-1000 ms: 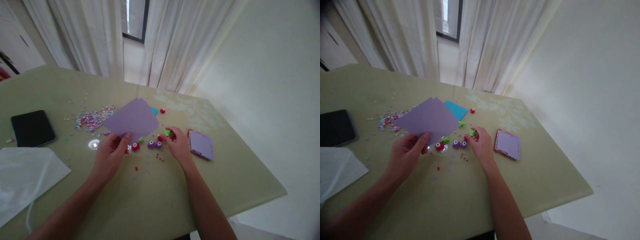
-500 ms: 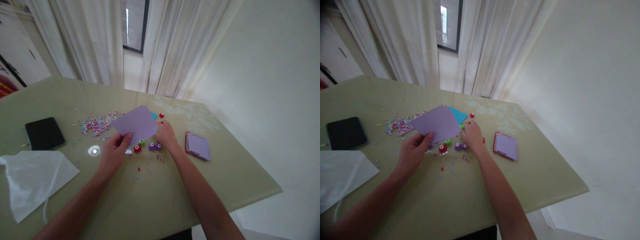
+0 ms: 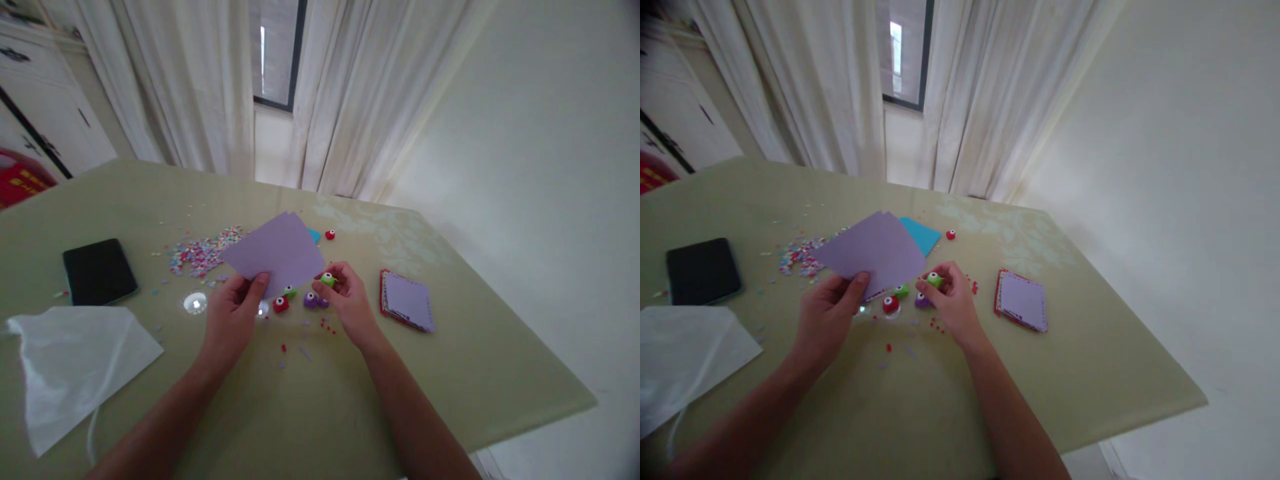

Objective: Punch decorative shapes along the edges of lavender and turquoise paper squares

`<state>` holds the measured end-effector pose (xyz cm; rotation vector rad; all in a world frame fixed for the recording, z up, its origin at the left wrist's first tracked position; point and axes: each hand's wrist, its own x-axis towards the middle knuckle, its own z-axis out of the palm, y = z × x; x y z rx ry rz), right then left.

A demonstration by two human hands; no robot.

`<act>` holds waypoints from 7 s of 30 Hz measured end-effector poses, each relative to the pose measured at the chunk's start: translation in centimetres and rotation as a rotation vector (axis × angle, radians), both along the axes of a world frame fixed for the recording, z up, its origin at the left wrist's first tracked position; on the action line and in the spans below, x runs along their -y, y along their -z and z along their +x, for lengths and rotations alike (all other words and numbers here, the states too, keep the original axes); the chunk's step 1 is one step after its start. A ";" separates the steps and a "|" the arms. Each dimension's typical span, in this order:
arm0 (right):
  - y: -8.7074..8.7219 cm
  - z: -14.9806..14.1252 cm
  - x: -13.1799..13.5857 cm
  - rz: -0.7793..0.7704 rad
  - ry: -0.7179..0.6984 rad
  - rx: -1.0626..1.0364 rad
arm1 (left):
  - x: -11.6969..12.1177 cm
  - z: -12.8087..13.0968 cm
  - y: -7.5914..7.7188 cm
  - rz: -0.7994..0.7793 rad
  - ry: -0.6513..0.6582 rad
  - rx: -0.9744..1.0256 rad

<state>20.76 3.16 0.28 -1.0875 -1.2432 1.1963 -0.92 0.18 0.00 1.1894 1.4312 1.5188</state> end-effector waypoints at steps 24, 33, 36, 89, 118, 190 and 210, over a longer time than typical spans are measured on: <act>-1.3 -1.7 2.7 -0.354 -0.204 -0.444 | 0.9 0.0 -0.5 -0.015 -0.121 -0.095; -0.8 -2.4 3.0 -0.292 -0.213 -0.374 | 1.2 0.5 -0.5 0.034 -0.113 -0.139; -0.8 -2.5 2.9 -0.285 -0.204 -0.366 | 1.2 0.6 -0.4 0.040 -0.111 -0.141; 0.2 -2.9 3.2 -0.245 -0.127 -0.231 | 1.7 1.1 0.5 0.015 -0.010 -0.272; 0.1 -3.6 3.3 -0.260 -0.096 -0.232 | 1.4 1.3 0.0 0.017 -0.011 -0.215; -1.3 -2.4 3.0 -0.293 -0.174 -0.255 | 1.4 0.0 -0.6 0.053 -0.080 -0.186; -0.5 -2.6 2.9 -0.303 -0.161 -0.310 | 1.5 -0.4 0.7 0.067 -0.065 -0.338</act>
